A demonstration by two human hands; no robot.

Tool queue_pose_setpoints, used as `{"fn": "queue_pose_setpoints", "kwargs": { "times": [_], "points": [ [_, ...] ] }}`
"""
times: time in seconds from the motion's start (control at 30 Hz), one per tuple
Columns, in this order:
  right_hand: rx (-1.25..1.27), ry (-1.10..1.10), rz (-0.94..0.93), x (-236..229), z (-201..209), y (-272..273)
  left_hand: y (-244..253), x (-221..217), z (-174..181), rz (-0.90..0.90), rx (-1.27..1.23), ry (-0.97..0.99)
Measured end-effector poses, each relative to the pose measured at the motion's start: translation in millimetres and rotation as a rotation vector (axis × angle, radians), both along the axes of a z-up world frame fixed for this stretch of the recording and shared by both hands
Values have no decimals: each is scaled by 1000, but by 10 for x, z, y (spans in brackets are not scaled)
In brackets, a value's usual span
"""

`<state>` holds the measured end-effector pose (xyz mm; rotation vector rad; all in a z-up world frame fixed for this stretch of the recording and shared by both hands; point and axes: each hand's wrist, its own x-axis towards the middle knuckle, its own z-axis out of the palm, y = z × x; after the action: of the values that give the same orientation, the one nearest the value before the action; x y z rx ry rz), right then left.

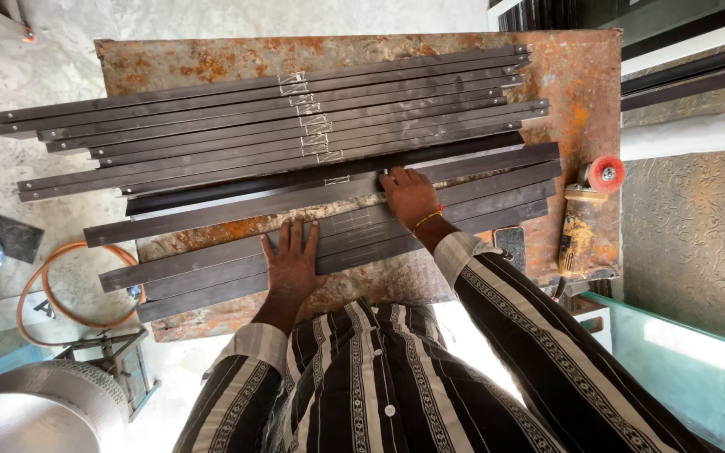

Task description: The person uses an angle grinder to cut notches into a stack of metal bars laid on a workbench. They periodically reposition the bars and continue grinding along marked lines.

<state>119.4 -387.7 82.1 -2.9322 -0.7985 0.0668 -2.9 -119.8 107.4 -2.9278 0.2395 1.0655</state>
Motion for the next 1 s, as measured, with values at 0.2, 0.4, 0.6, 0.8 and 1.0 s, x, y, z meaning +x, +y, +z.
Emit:
{"fn": "queue_pose_setpoints", "kwargs": {
  "times": [0.2, 0.4, 0.6, 0.8, 1.0],
  "points": [
    [26, -54, -3, -50, 18, 9, -17, -16, 63, -2, -7, -12],
    [34, -102, 116, -93, 61, 107, -30, 9, 139, -6, 13, -3],
    [85, 88, 61, -109, 94, 320, 32, 87, -116, 40, -27, -106],
    [62, 163, -133, 68, 68, -198, 783, 468, -389, 290, 173, -90],
    [83, 92, -182, -62, 112, -1063, 1742, 308, -240, 570, 249, -49]
  ]
}}
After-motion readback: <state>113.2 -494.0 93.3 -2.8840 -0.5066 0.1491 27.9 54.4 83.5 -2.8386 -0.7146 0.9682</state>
